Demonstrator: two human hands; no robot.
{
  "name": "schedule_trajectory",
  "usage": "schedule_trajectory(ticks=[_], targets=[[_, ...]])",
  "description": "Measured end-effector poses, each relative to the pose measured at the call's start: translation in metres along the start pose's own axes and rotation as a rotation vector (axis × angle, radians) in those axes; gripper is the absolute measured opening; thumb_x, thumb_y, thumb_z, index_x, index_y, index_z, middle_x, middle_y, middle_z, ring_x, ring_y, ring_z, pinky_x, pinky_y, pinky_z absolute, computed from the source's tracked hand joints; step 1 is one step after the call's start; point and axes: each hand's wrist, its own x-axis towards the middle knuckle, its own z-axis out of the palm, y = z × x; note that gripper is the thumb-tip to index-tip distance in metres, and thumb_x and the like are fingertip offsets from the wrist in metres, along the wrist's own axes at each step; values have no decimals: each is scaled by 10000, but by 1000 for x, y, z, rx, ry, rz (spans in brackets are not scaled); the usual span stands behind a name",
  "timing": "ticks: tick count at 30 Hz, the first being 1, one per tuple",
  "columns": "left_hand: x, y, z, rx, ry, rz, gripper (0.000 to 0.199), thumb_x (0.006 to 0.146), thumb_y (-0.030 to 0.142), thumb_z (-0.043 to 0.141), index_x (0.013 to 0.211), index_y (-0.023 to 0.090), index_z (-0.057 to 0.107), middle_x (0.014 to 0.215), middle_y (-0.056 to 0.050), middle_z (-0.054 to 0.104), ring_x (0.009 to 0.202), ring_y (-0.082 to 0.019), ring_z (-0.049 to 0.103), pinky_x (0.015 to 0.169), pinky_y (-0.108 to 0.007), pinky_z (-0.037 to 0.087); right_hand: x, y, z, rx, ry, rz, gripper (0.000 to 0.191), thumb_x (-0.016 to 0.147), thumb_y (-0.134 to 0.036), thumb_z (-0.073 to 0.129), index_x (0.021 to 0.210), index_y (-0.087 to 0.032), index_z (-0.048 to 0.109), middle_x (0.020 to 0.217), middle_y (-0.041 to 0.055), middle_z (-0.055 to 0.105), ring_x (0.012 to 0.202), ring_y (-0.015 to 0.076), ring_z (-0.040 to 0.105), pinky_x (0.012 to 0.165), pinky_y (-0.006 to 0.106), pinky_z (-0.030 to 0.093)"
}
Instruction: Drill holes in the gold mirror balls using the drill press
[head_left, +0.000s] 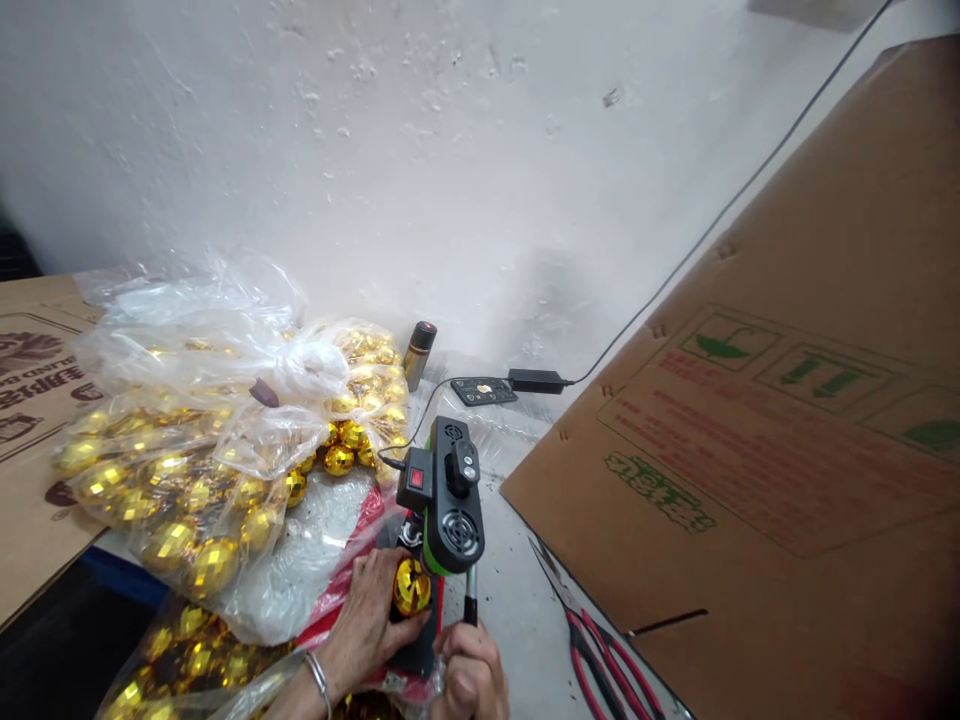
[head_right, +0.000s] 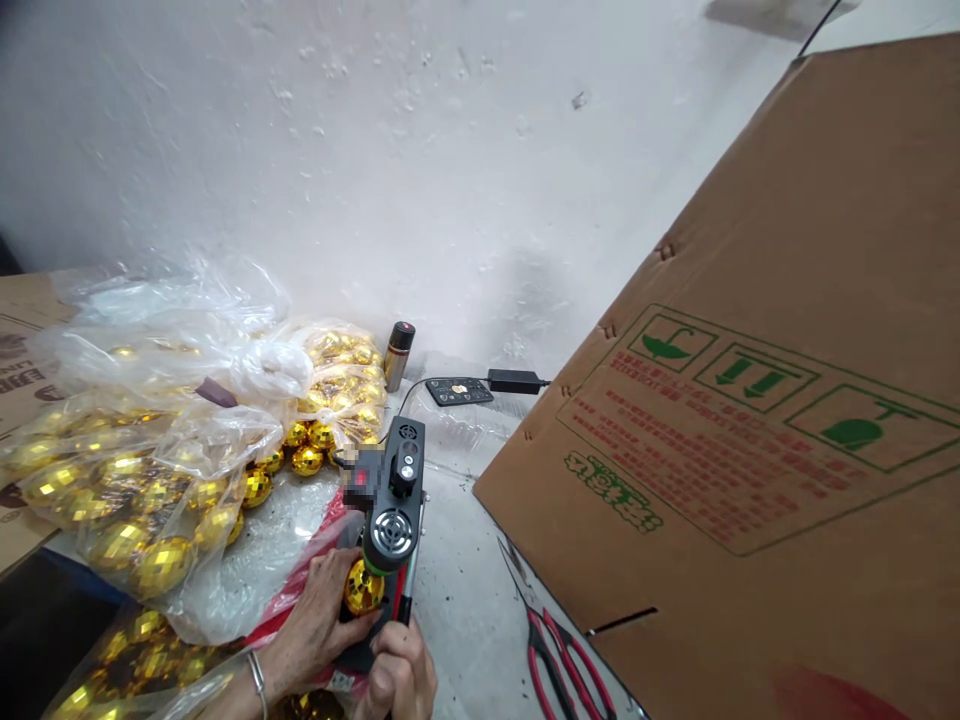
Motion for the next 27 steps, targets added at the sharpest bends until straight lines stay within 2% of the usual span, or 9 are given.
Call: schedule_trajectory(ticks=[3,8,11,13,16,20,21,24,27], targets=[[0,1,0,-3,-18,-22,476,834,283,748,1286,189,631,1219,-143,707,1126,-372,622,1008,-564,493,-10,3,2,-28,43,-32,404,1101,-174,325,716,-225,433,694,-44,513,572,86,506,633,246,483],[3,1,0,-10,-20,-38,480,835,285,749,1288,186,626,1237,-142,703,1136,-366,619,1028,-568,483,-3,4,-7,-79,-58,-115,410,1111,-253,419,717,-212,526,705,-50,622,621,71,605,825,249,541],[3,0,1,-11,-20,-38,513,824,290,771,1303,187,621,1268,-154,697,1165,-382,616,1049,-595,482,28,-13,-13,-62,-45,2,389,1084,-169,413,703,-209,483,662,-52,542,563,70,520,710,239,512],[-4,-3,-1,-18,-21,-32,562,808,270,791,1335,191,612,1295,-162,691,1186,-391,616,1052,-597,497,56,-27,-14,33,-61,106,354,1051,-140,470,704,-207,479,662,-39,526,544,72,501,514,212,380],[-26,-15,-9,1,-30,17,616,794,239,821,1372,226,608,1328,-158,691,1228,-397,621,1070,-587,515,88,-40,-11,45,-75,182,317,1032,-117,501,726,-198,528,621,-42,505,491,70,466,461,222,313],[-56,-41,-39,70,-66,153,936,675,501,961,1486,287,546,1466,-159,643,1322,-429,609,1112,-579,533,90,-36,-6,70,-51,89,335,995,-50,512,693,-195,510,603,-44,476,476,67,450,462,225,319],[-57,-46,-50,102,-35,160,939,709,571,926,1514,299,525,1509,-155,618,1348,-424,601,1110,-568,544,85,-34,-4,73,-33,81,334,992,-46,511,693,-193,517,608,-43,479,475,66,445,464,229,317],[-37,-54,-88,301,204,83,508,1017,500,598,1475,282,568,1523,-139,618,1389,-368,588,1124,-563,535,69,-30,-3,73,8,71,335,996,-51,509,692,-191,525,630,-34,502,490,66,447,484,236,322],[2,-53,-121,629,365,-72,394,1047,299,464,1349,118,640,1422,-245,660,1338,-403,608,1117,-605,503,62,-30,-5,65,-19,84,334,991,-38,504,696,-195,504,650,-30,507,519,67,461,499,230,332]])
